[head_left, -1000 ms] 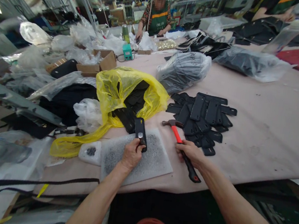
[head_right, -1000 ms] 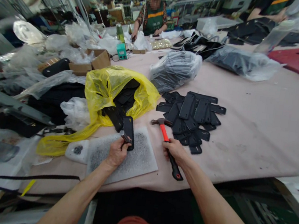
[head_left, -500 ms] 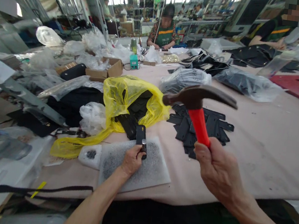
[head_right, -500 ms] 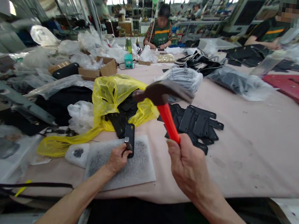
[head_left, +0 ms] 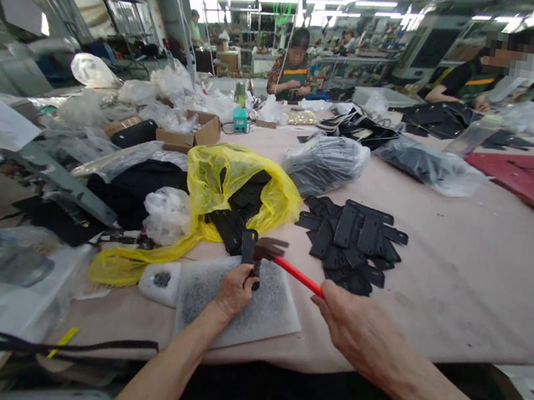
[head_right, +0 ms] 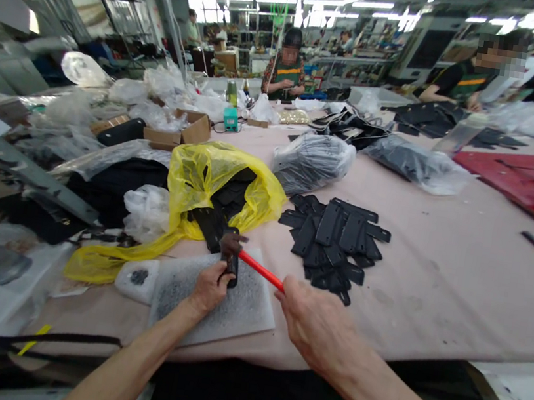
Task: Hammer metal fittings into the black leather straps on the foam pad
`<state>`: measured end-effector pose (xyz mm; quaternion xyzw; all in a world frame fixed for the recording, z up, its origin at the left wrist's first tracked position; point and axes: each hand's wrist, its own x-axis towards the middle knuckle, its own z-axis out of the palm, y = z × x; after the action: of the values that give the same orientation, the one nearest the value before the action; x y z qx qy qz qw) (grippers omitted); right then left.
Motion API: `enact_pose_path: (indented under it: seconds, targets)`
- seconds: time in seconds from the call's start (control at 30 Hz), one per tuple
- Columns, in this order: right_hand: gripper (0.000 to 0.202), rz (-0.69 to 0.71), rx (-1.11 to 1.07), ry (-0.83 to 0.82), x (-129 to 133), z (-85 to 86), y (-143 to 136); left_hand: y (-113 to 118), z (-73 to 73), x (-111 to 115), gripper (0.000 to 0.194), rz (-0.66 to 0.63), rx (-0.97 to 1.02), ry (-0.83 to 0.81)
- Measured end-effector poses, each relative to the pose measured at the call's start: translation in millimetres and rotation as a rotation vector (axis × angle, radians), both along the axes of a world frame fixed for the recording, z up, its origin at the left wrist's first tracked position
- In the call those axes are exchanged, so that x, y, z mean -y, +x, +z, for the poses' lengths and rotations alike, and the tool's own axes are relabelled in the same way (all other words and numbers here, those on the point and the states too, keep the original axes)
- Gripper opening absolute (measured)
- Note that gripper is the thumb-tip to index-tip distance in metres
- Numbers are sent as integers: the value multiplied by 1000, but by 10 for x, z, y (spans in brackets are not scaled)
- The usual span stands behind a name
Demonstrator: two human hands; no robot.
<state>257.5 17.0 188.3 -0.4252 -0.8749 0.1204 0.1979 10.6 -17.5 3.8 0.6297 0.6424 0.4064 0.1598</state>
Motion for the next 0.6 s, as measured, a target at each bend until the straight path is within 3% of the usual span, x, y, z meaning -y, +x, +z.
enact_pose_path:
  seconds: [0.1,0.2,0.27,0.33,0.43,0.5,0.6]
  targets:
    - [28,27,113,0,-92,109,59,-4,-9,-5,13,3,-10,-5]
    - [28,-199,-205,116,-134,370,37,-7,-17,-6,12,8,-5,-17]
    - [25,-299,-389,171,-105,408,-11,-6,-15,-6,12,7,4,-23]
    - [24,-217,-380,173,-59,287,-32,-3,-8,-6,12,1,7,-27]
    - [26,20,-67,35,-33,-3,46,-1,1,-4,12,3,2,-23]
    - [24,19,127,-70,-63,-157,143,-4,0,-1,11,12,-2,-20]
    - [23,-126,219,-223,-155,-401,260,-10,-10,0,9,15,1,-24]
